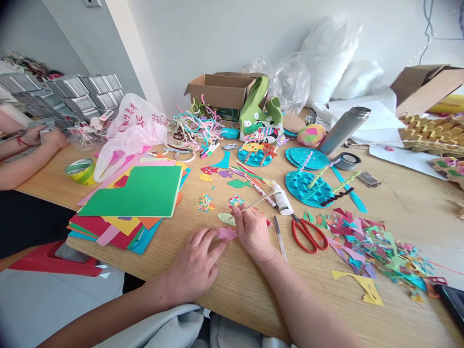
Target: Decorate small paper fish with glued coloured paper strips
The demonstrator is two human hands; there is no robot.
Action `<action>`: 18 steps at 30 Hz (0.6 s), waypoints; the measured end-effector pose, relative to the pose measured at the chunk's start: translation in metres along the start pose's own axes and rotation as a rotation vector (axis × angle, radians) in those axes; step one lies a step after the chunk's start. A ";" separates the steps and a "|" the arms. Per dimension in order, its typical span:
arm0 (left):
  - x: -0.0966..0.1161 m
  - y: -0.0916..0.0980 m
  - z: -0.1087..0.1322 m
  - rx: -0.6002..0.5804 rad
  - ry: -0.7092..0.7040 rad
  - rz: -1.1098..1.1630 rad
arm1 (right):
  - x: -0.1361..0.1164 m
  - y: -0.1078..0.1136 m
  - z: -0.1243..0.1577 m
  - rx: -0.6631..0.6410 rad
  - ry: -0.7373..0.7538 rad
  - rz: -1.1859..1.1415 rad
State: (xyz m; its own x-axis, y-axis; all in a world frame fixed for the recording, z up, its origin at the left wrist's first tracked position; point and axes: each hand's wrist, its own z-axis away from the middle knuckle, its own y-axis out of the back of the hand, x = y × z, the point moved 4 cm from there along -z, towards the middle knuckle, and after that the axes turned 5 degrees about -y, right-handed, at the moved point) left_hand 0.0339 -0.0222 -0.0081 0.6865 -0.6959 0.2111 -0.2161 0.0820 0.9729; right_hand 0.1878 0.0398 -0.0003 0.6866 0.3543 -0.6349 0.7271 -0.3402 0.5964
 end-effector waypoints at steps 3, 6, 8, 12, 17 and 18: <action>0.000 0.000 0.000 0.002 0.001 -0.006 | 0.002 -0.002 0.000 -0.005 -0.009 0.028; 0.000 0.000 0.001 0.004 0.001 -0.012 | 0.005 -0.003 0.000 -0.006 -0.021 0.025; 0.000 -0.001 0.001 0.004 0.003 -0.012 | 0.005 -0.004 0.000 -0.018 -0.017 0.019; 0.001 -0.001 0.001 0.000 0.004 -0.012 | 0.004 -0.006 -0.001 -0.042 -0.008 0.038; 0.001 -0.002 0.001 0.004 0.002 -0.013 | 0.006 -0.004 -0.001 -0.019 -0.031 0.011; 0.001 -0.002 0.001 0.007 0.002 -0.010 | 0.006 -0.004 0.000 -0.012 -0.039 -0.001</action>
State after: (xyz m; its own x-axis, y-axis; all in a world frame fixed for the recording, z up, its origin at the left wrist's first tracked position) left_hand 0.0341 -0.0232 -0.0097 0.6898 -0.6955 0.2011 -0.2136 0.0699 0.9744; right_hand 0.1891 0.0437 -0.0064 0.6851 0.3203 -0.6543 0.7281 -0.3294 0.6011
